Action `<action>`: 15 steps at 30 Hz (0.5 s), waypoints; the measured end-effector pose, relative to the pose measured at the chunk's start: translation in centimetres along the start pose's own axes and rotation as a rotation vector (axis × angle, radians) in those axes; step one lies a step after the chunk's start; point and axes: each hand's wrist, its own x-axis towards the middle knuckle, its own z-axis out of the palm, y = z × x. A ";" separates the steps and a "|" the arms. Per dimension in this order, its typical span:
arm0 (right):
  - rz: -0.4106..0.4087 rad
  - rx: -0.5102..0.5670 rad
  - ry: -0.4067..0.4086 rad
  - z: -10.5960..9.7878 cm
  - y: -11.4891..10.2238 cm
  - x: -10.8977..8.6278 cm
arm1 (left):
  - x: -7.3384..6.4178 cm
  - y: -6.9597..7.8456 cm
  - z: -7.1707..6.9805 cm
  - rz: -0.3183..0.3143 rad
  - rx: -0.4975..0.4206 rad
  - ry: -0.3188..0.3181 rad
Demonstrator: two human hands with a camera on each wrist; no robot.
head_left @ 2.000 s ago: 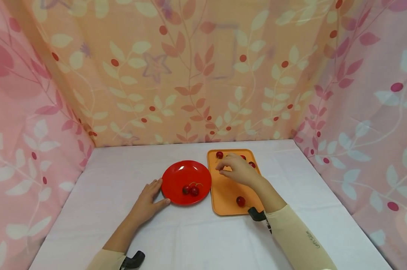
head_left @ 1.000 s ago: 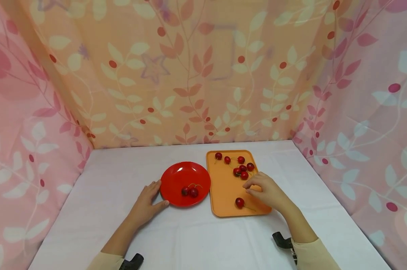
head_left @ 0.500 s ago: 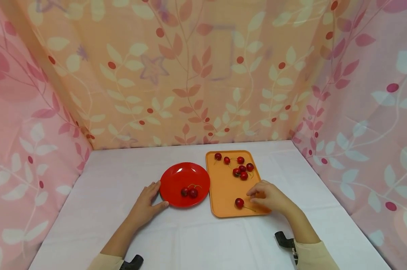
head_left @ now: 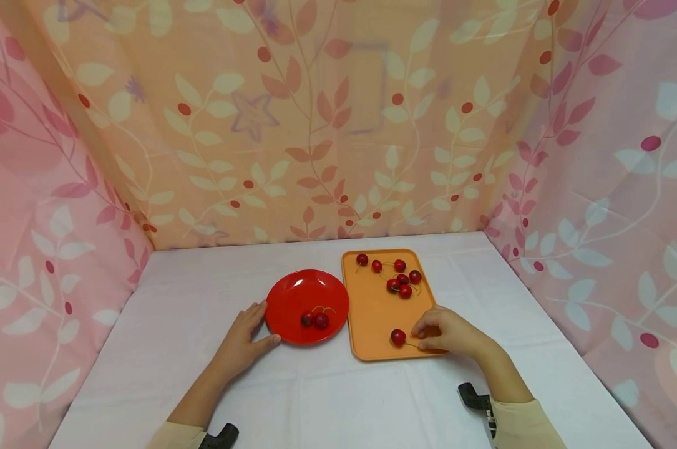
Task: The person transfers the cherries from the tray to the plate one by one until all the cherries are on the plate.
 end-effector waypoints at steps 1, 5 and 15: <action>-0.001 -0.003 0.000 0.0 0.1 0.0 | 0.0 0.1 0.0 -0.004 -0.002 0.000; -0.022 -0.019 0.010 0.1 0.3 0.0 | 0.0 0.2 -0.1 -0.013 -0.001 -0.003; -0.018 -0.025 -0.005 0.2 0.2 0.0 | 0.0 0.1 -0.1 -0.013 -0.007 0.000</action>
